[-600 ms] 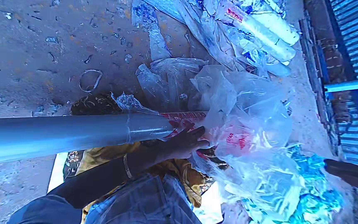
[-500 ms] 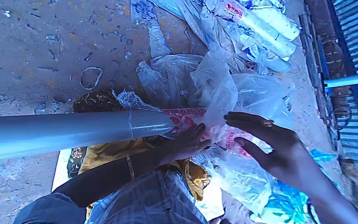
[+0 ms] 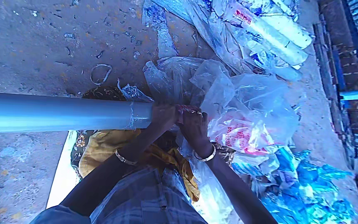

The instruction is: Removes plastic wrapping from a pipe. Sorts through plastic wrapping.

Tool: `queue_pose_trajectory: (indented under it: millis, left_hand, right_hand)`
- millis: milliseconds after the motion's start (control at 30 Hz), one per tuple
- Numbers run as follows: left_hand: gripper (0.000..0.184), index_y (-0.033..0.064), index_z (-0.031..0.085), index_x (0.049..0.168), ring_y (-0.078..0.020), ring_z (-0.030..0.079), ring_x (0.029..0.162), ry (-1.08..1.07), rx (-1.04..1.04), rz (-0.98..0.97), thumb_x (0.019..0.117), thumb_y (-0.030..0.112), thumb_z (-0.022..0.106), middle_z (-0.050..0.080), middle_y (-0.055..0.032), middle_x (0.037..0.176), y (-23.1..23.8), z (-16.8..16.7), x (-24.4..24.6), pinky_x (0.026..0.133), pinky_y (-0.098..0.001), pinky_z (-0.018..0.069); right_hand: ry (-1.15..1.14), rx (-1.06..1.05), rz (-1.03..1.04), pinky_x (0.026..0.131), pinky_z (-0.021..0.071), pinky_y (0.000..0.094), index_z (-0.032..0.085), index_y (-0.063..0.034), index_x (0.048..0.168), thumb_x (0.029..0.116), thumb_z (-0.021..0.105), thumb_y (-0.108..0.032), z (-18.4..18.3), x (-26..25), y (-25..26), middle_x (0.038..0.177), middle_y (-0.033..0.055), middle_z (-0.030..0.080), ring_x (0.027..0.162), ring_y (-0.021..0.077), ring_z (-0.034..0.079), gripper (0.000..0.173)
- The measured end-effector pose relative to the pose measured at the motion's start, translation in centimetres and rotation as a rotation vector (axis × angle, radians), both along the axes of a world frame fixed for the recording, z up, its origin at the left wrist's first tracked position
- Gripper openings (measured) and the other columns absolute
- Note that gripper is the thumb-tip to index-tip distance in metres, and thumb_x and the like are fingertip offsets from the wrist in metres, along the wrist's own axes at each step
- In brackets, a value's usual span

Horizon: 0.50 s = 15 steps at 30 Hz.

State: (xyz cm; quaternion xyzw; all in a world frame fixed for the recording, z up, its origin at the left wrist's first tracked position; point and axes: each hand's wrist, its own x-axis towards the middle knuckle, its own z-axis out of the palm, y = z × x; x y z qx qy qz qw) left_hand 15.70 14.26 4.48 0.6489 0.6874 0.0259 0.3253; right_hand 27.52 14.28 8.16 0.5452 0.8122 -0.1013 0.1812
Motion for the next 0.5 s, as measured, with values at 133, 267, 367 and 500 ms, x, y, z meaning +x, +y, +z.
queue_pose_trajectory:
  millis: [133, 267, 367, 500]
  left_hand:
    - [0.032, 0.0027, 0.068, 0.131, -0.0362, 0.058, 0.132, -0.289, 0.133, -0.251, 0.1089, 0.018, 0.05, 0.063, -0.019, 0.139, 1.0, -1.4, -3.4, 0.111, -0.0535, 0.0423]
    - [0.017, -0.0024, 0.076, 0.104, -0.037, 0.069, 0.11, -0.446, 0.299, -0.552, 0.0992, 0.01, 0.065, 0.073, -0.0208, 0.113, 4.1, -3.1, -4.5, 0.096, -0.0548, 0.0511]
    - [0.018, -0.0034, 0.074, 0.096, -0.0377, 0.07, 0.094, -0.344, 0.276, -0.629, 0.1004, 0.008, 0.061, 0.072, -0.0198, 0.093, 5.1, -2.8, -3.9, 0.086, -0.0558, 0.0523]
    - [0.015, -0.0082, 0.069, 0.104, -0.0429, 0.069, 0.099, -0.221, 0.282, -0.595, 0.0994, 0.002, 0.059, 0.071, -0.025, 0.099, 4.5, -2.0, -3.0, 0.088, -0.0567, 0.0513]
  right_hand:
    - [0.206, 0.083, 0.055, 0.098, 0.0475, 0.057, 0.073, 0.007, 0.105, 0.098, 0.063, -0.006, -1.6, 2.1, 0.1, 0.102, 0.0278, 0.072, 0.106, 0.0446, 0.068, 0.018]
    - [0.521, 0.101, -0.034, 0.084, 0.0543, 0.0588, 0.072, 0.0093, 0.092, 0.0982, 0.061, -0.006, -1.2, 2.8, 0.4, 0.092, 0.0274, 0.071, 0.092, 0.045, 0.071, 0.02]
    - [0.648, 0.051, -0.127, 0.083, 0.0525, 0.0565, 0.072, 0.0098, 0.09, 0.0975, 0.062, -0.006, -0.9, 2.1, 1.4, 0.087, 0.0249, 0.071, 0.086, 0.0396, 0.07, 0.02]
    - [0.545, -0.035, -0.195, 0.088, 0.0502, 0.0524, 0.07, 0.0113, 0.098, 0.1025, 0.056, -0.009, 0.5, 0.6, 1.8, 0.093, 0.0253, 0.07, 0.092, 0.038, 0.068, 0.025]
